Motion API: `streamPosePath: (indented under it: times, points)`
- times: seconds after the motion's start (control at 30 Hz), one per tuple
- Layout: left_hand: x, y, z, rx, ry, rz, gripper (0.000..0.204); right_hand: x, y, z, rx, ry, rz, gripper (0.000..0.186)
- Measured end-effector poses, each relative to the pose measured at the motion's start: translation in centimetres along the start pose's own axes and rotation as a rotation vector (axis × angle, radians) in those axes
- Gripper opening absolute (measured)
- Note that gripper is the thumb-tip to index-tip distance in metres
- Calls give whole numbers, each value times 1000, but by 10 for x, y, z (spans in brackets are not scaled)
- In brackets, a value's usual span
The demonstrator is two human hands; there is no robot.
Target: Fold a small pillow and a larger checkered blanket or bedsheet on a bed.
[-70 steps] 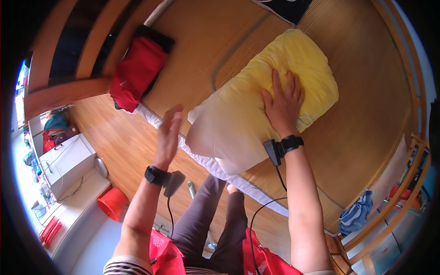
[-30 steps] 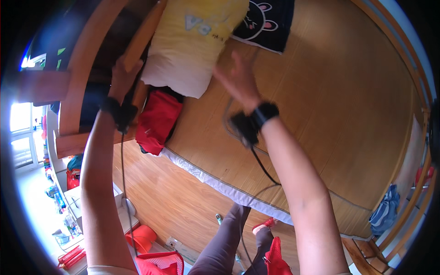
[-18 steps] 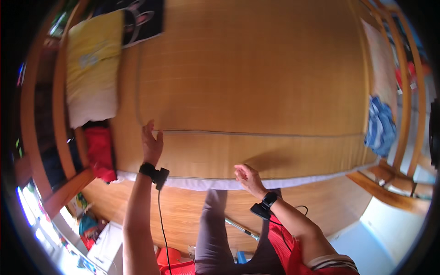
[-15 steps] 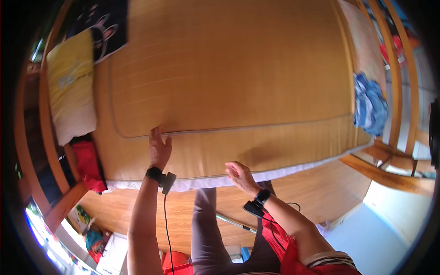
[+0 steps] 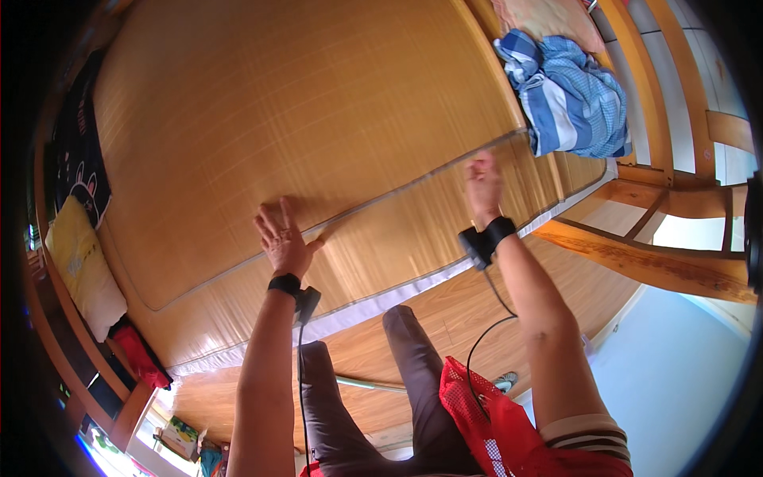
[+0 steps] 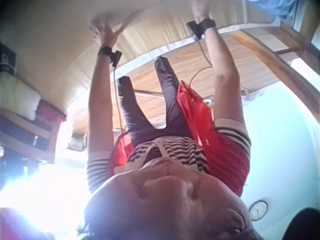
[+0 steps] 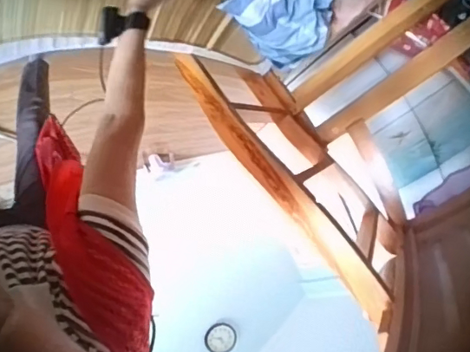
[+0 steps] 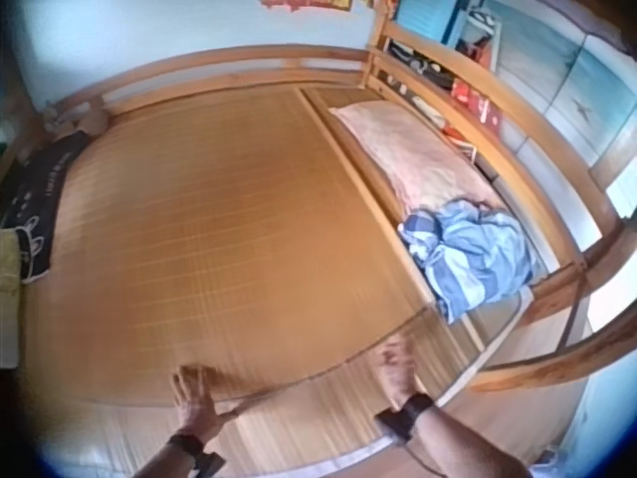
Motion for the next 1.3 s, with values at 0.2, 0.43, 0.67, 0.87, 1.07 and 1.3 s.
streamPosePath:
  times: [0.2, 0.43, 0.67, 0.87, 1.07, 1.3]
  points:
    - [-6, 7, 6, 63, 81, -61, 124, -75, 97, -112, -493, -657, 290, 60]
    - [-15, 16, 2, 161, 47, -65, 130, -109, 120, -163, -403, -163, 199, 20]
    - [20, 28, -11, 200, -11, 122, 106, 101, 88, -189, -495, 456, -74, 15]
    - [39, -90, 20, 84, -572, 277, 69, 348, -148, -175, 171, 586, -425, 7]
    - [117, -250, -21, 652, -1586, 153, 60, 442, -351, -153, 766, 667, -668, 18]
    - [168, -351, -115, 736, -2182, -268, 85, 413, -448, -113, 1024, 603, -49, 20]
Point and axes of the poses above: each hand's wrist, its own y-axis towards the middle knuckle, its own z-axis out of the palm, x = y × z, the point moved 2 cm from there along y, towards the middle knuckle, and after that the axes turned 6 degrees about y, right-handed, at the moved point
